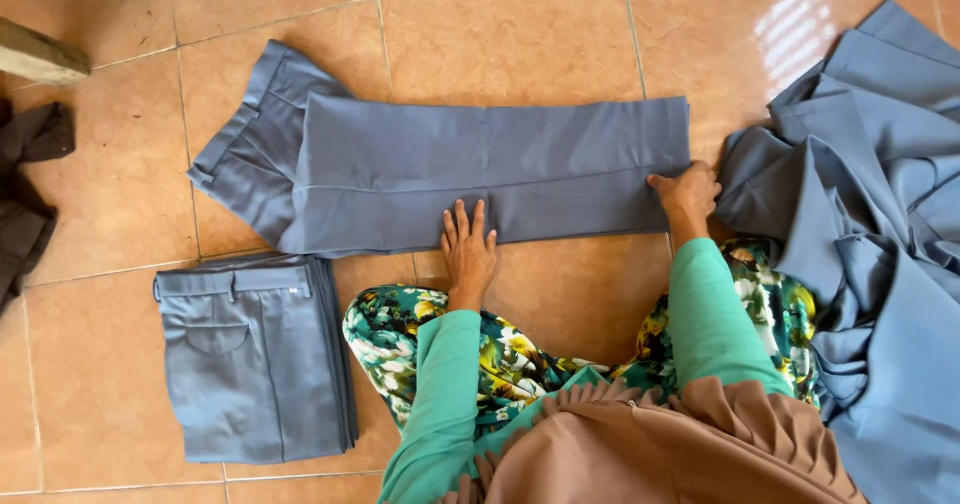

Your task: Folding grey trousers into a neat rectangular shape and stacking them on the floor.

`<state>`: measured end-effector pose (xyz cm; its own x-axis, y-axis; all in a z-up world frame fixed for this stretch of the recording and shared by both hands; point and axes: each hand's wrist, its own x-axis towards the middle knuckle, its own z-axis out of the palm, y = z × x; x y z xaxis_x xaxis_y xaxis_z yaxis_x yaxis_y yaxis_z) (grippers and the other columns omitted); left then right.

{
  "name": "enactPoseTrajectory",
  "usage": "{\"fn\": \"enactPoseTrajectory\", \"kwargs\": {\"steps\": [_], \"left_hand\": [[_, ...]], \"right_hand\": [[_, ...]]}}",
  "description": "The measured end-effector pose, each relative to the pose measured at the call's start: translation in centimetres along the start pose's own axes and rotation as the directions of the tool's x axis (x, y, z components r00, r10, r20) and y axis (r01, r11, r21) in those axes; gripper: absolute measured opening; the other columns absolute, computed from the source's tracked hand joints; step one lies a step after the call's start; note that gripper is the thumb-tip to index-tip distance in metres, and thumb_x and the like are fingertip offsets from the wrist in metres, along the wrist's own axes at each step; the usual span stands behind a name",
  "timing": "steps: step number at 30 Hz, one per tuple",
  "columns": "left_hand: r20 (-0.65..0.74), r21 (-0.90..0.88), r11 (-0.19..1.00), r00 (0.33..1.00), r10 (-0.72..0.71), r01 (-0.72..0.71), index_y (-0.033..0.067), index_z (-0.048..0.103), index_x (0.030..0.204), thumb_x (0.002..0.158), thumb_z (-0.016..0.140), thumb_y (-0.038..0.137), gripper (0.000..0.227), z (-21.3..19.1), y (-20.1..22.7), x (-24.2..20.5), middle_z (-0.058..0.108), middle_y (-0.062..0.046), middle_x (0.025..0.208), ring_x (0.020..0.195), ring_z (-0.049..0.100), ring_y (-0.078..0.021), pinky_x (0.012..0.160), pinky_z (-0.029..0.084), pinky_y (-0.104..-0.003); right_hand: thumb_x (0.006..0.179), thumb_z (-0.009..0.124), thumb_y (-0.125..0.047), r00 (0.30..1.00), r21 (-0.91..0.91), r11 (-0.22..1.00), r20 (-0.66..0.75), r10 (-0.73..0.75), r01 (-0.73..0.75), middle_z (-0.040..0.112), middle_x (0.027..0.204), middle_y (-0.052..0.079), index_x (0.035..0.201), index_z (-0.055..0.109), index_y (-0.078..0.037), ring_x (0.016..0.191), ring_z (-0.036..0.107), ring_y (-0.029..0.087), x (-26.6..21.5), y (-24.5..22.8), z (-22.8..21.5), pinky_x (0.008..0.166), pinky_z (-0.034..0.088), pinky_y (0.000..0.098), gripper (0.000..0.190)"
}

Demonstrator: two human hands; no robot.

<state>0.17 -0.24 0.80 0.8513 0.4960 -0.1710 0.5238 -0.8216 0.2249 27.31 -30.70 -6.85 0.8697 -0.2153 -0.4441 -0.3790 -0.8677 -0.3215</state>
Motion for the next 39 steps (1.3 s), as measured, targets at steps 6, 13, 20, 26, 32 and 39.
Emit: {"fn": "enactPoseTrajectory", "kwargs": {"steps": [6,13,20,26,32,39], "left_hand": [[0.017,0.043,0.997,0.998,0.066,-0.066,0.0342,0.029,0.161,0.103,0.049,0.033,0.061,0.2,-0.1,-0.5,0.021,-0.021,0.166,0.152,0.018,-0.0498,0.113,0.029,-0.058],[-0.018,0.033,0.963,0.963,0.269,-0.268,0.0198,0.044,0.154,0.091,0.054,0.017,0.064,4.4,7.7,-2.0,0.024,-0.013,0.168,0.153,0.019,-0.0438,0.117,0.023,-0.060],[-0.150,-0.106,0.863,0.866,0.477,-0.494,-0.0075,0.041,0.149,0.089,0.048,0.018,0.065,3.1,19.1,-8.1,0.041,-0.026,0.156,0.144,0.038,-0.0412,0.108,0.034,-0.048],[-0.055,-0.014,0.871,0.871,0.489,-0.490,0.0000,0.051,0.144,0.086,0.045,0.027,0.064,9.2,21.6,-10.9,0.049,-0.021,0.152,0.147,0.037,-0.0397,0.113,0.030,-0.048],[0.020,0.123,0.906,0.914,0.405,-0.404,0.0118,0.070,0.113,0.087,0.051,0.025,0.035,3.6,19.7,-12.2,0.064,0.001,0.128,0.119,0.057,-0.0195,0.097,0.040,-0.035],[-0.128,-0.192,0.965,0.971,-0.203,0.177,0.0289,0.060,0.132,0.097,0.058,0.031,0.035,-1.6,6.4,1.6,0.063,-0.008,0.128,0.124,0.060,-0.0324,0.091,0.053,-0.053]], "right_hand": [[0.072,0.086,-0.003,0.941,0.847,0.527,0.229,-0.248,-0.067,0.065,0.119,0.015,0.135,0.059,-0.007,0.112,0.065,0.037,-3.5,-1.6,-5.8,0.083,0.054,0.0538,0.068],[0.079,0.068,-0.004,0.904,0.958,0.275,0.186,-0.384,-0.080,0.071,0.120,0.003,0.144,0.060,-0.009,0.089,0.066,0.007,-17.8,-8.5,-24.4,0.080,0.055,0.0131,0.066],[0.078,0.064,0.000,0.886,0.976,0.216,0.083,-0.456,0.020,0.070,0.110,-0.001,0.139,0.063,-0.010,0.077,0.062,0.004,-21.1,-13.0,-26.3,0.068,0.049,0.0100,0.062],[0.075,0.080,0.000,0.805,0.941,0.336,0.176,-0.567,0.031,0.057,0.108,0.002,0.148,0.051,-0.017,0.095,0.064,0.017,-21.0,-18.3,-14.6,0.080,0.065,0.0284,0.080],[0.086,0.077,-0.003,0.676,0.850,0.516,0.318,-0.665,0.108,0.054,0.092,0.012,0.149,0.046,-0.002,0.078,0.062,0.020,-20.5,-17.3,-4.6,0.062,0.067,0.0360,0.070],[0.094,0.076,-0.025,0.904,0.271,0.864,-0.087,-0.418,0.425,0.068,0.112,0.014,0.138,0.067,-0.018,0.104,0.068,0.030,-12.4,-3.0,-7.0,0.085,0.057,0.0461,0.045]]}}
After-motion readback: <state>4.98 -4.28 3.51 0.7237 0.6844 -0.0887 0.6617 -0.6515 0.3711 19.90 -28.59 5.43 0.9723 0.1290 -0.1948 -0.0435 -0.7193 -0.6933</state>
